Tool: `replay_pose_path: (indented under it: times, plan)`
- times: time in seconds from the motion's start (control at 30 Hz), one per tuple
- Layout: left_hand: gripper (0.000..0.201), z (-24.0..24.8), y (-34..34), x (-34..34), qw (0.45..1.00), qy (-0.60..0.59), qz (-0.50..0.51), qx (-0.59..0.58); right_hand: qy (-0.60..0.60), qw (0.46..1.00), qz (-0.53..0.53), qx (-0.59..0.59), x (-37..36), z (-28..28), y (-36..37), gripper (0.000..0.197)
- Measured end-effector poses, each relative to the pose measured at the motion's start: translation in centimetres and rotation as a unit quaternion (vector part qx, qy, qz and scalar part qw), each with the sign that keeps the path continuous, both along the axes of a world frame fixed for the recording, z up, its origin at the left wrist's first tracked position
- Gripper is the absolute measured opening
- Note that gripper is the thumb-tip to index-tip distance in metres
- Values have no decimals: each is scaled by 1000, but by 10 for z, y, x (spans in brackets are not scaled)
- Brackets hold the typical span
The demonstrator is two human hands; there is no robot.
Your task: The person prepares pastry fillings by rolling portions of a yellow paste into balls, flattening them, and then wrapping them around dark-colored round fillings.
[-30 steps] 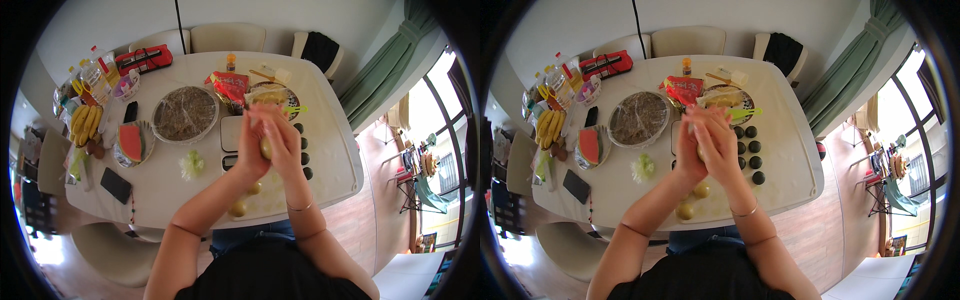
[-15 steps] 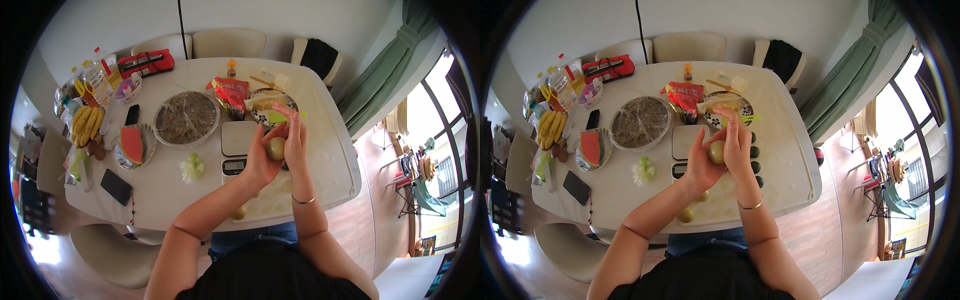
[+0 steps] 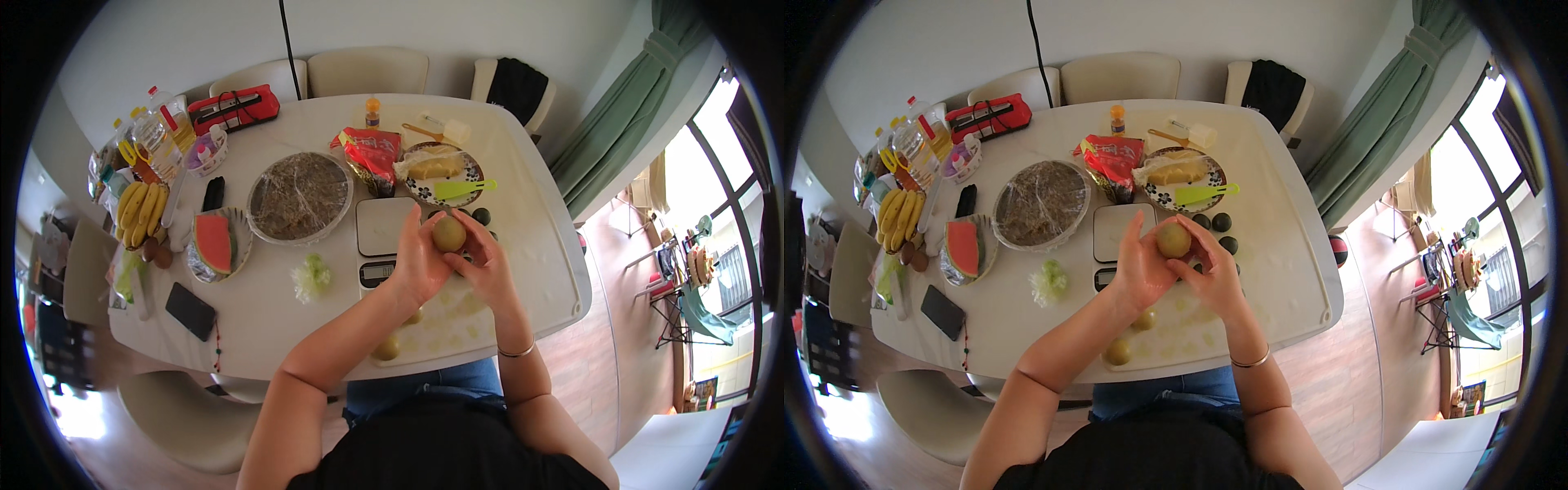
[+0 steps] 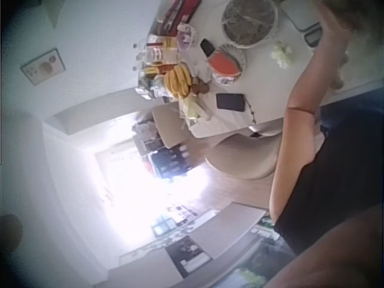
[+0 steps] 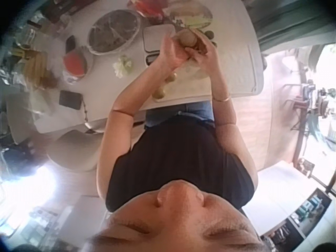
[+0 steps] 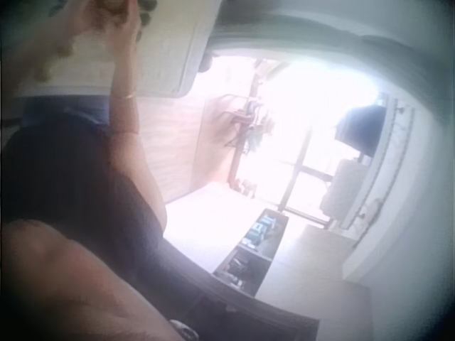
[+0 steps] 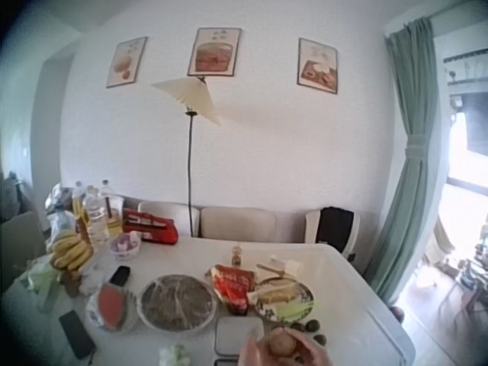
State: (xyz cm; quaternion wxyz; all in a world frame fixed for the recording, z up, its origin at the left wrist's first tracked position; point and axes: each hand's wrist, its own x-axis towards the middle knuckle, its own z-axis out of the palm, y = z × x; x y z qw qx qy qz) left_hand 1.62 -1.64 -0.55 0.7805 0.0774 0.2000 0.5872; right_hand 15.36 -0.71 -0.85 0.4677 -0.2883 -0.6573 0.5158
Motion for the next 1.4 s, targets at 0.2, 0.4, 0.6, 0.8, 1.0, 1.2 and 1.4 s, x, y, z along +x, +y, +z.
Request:
replay_pose_path:
  times: [0.2, 0.4, 0.6, 0.8, 1.0, 1.2, 1.4]
  plan:
    - [68, 9, -8, 1, 997, 56, -33, 47, 105, 993, -3, -60, 2, 3, -6, 59]
    - [68, 40, -15, -17, 979, 182, -11, 93, 174, 976, 5, -127, 12, 5, -35, 62]
    - [61, 58, -18, -44, 979, 105, 57, 165, -111, 993, 38, 5, 17, -36, -104, 56]
    - [55, 65, -23, -53, 976, 79, 79, 189, -257, 954, -28, 153, 16, -42, -130, 54]
    - [51, 67, -25, -54, 975, 67, 87, 192, -285, 940, -64, 176, 13, -51, -130, 54]
    - [47, 66, -23, -54, 976, 57, 87, 193, -299, 932, -98, 182, 10, -64, -131, 54]
    - [46, 58, -19, -54, 977, 52, 79, 191, -310, 928, -92, 185, 7, -65, -131, 56]
